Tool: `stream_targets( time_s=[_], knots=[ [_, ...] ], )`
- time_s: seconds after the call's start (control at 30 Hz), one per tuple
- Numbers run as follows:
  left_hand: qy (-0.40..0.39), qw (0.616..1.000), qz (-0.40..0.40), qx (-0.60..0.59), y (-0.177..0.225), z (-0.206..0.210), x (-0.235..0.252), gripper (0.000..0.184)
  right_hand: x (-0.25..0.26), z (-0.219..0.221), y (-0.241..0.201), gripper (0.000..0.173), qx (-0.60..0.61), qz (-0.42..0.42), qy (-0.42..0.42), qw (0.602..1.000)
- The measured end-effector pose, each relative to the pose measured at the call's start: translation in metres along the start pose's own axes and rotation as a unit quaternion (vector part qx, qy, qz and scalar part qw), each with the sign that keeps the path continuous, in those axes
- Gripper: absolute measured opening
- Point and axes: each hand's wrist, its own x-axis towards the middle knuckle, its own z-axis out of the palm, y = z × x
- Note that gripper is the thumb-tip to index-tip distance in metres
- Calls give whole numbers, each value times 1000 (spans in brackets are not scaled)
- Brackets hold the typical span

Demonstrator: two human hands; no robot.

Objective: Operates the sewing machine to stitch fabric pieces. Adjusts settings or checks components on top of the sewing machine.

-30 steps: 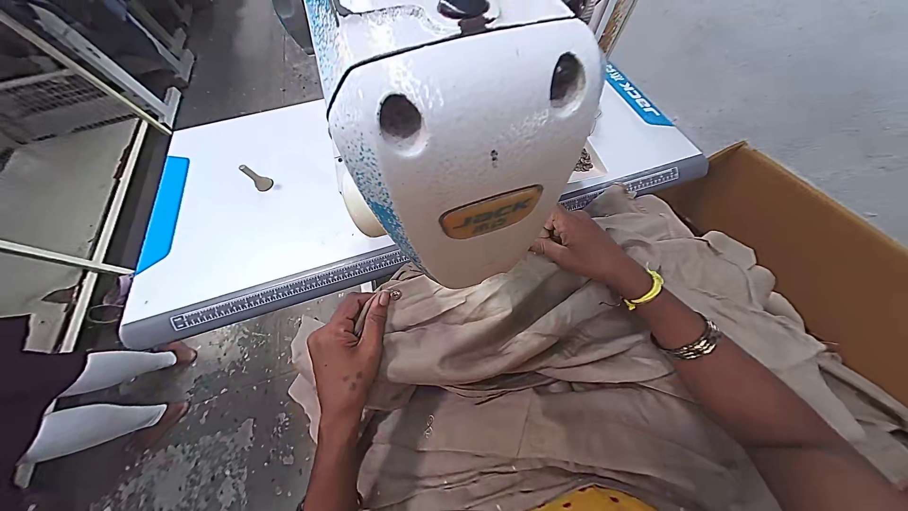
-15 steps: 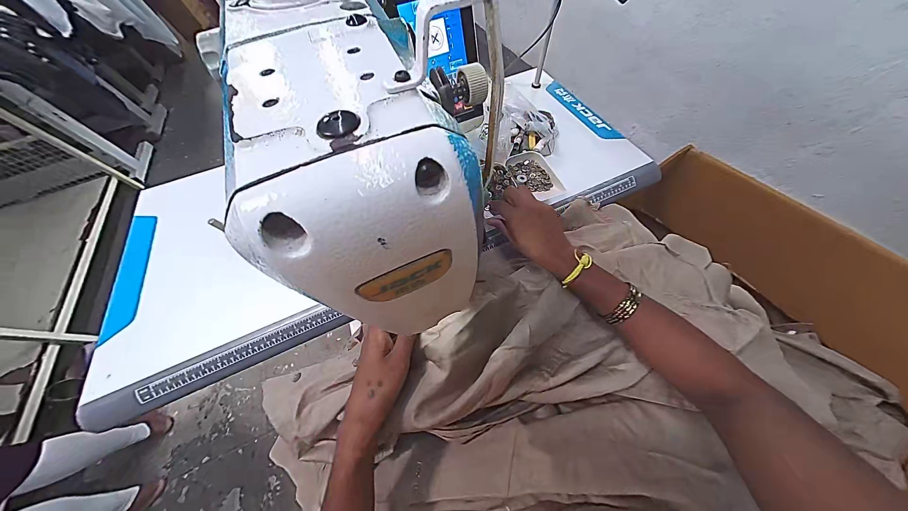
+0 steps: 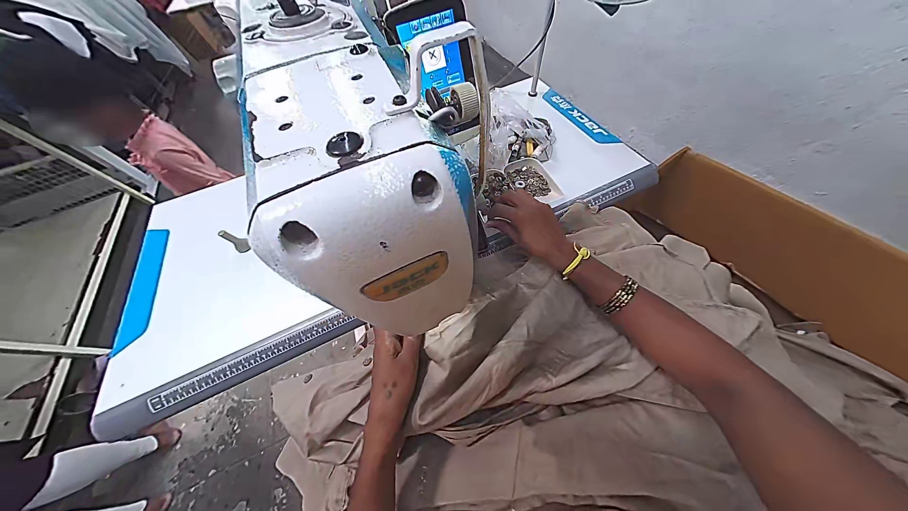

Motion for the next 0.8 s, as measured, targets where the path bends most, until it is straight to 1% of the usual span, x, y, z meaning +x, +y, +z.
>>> stream_targets(
  time_s=[0.07, 0.17, 0.23, 0.27, 0.3, 0.33, 0.37, 0.4, 0.43, 0.47, 0.5, 0.53, 0.57, 0.63, 0.67, 0.7, 0.77, 0.8],
  knots=[
    [4, 1000, 6, -11, -3, 0, 2, 39, 0, -6, 0, 16, 58, 27, 36, 997],
    [6, 1000, 13, 12, -5, 0, 5, 40, -1, -20, -10, 13, 154, 118, 36, 980],
    [12, 995, 22, 95, -3, -2, 7, 35, 6, -29, -19, 14, 204, 170, 1, 964],
    [24, 986, 44, 158, 2, -4, 3, 28, 9, -36, -28, 15, 227, 185, -26, 956],
    [26, 971, 89, 220, 8, -6, -5, 27, 10, -42, -40, 14, 237, 180, -45, 954],
    [8, 954, 143, 262, 16, -9, -16, 31, 10, -48, -55, 13, 224, 150, -48, 962],
    [-19, 943, 189, 275, 24, -12, -30, 34, 6, -50, -69, 12, 194, 89, -28, 977],
    [-39, 936, 222, 271, 27, -12, -42, 36, 0, -50, -83, 11, 151, 7, 0, 988],
    [-47, 935, 236, 262, 26, -11, -54, 38, -9, -47, -97, 12, 107, -82, 28, 990],
    [-45, 938, 238, 249, 23, -9, -61, 39, -15, -43, -110, 15, 80, -165, 50, 982],
    [-38, 942, 234, 238, 19, -5, -64, 37, -18, -39, -120, 19, 59, -235, 60, 968],
    [-30, 945, 230, 229, 15, -2, -65, 34, -17, -36, -127, 20, 32, -281, 55, 958],
    [-26, 948, 225, 222, 13, 0, -65, 32, -15, -34, -131, 20, 25, -286, 55, 956],
    [-22, 952, 227, 202, 16, 1, -64, 30, -11, -33, -134, 16, 57, -243, 37, 968],
    [-25, 955, 232, 181, 20, 0, -63, 29, -12, -34, -133, 16, 103, -209, 6, 972],
    [-33, 959, 235, 154, 22, -3, -63, 28, -16, -37, -132, 21, 191, -169, -44, 966],
    [-45, 963, 240, 112, 22, -11, -59, 27, -23, -44, -129, 31, 355, -133, -168, 910],
    [-40, 962, 242, 120, 20, -19, -56, 28, -27, -45, -127, 32, 384, -130, -195, 893]
  ],
)
